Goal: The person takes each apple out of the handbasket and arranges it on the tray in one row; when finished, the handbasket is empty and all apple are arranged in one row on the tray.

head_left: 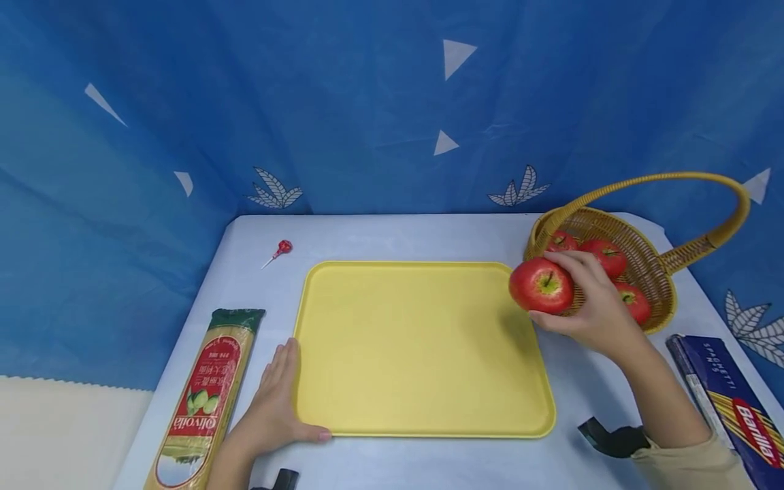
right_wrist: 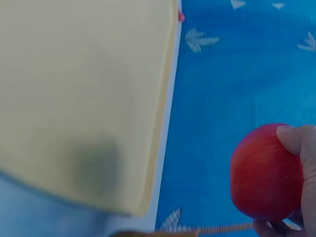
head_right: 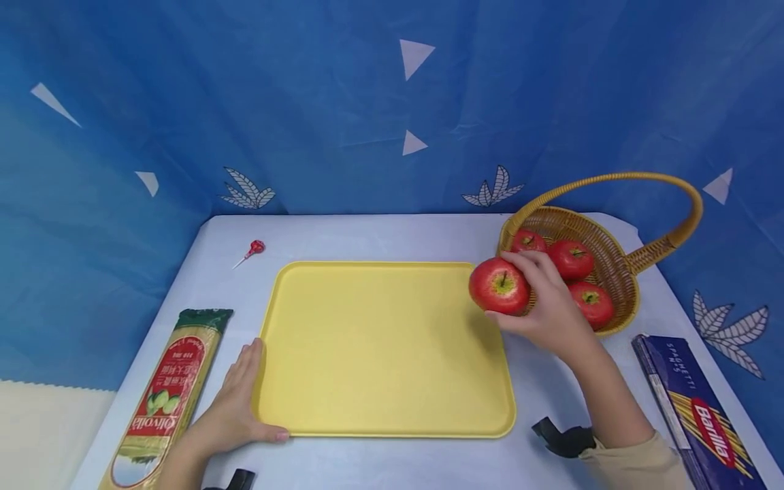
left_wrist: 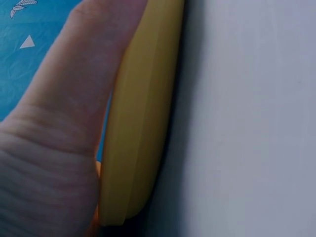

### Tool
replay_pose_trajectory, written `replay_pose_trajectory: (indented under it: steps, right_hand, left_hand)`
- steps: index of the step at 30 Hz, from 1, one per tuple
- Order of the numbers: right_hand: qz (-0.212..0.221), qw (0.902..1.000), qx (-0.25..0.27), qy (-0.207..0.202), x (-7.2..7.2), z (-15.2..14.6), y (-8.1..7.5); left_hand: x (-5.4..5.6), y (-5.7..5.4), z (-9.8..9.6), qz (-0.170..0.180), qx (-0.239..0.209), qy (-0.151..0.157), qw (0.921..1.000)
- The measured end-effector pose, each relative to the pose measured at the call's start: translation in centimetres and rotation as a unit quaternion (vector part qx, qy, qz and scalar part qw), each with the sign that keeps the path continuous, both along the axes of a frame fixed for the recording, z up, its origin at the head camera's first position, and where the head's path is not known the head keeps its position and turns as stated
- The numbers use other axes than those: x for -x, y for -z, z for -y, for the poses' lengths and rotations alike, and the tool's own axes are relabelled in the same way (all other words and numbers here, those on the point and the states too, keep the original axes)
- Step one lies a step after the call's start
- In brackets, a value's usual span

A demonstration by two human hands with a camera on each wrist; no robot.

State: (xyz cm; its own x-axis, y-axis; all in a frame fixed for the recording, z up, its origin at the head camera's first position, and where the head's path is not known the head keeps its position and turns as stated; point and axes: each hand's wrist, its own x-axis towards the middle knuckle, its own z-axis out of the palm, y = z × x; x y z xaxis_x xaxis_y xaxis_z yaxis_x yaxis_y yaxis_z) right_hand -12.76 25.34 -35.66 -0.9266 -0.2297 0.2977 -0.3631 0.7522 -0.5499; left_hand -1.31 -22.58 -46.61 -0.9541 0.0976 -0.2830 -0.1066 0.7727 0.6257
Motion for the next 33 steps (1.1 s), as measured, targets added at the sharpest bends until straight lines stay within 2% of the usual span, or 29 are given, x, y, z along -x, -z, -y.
replay_pose_trajectory:
  steps: [6,13,21,33]
  right_hand:
    - [0.017,0.998,0.012,-0.06,1.2,4.2,1.2]
    - [0.052,0.9897,0.052,-0.123,2.9,9.2,2.5]
    - [0.12,0.9801,0.055,-0.148,4.3,14.6,3.4]
    - [0.162,0.9682,0.074,-0.176,5.4,20.5,5.8]
  left_hand:
    - [0.0,0.1,-0.1,0.004,0.0,0.0,1.0]
    - [0.0,0.0,-0.2,-0.001,-0.003,-0.001,1.0]
    - [-0.1,0.2,0.0,-0.001,0.002,-0.004,1.0]
    - [-0.1,0.1,-0.1,0.013,0.01,-0.011,0.9998]
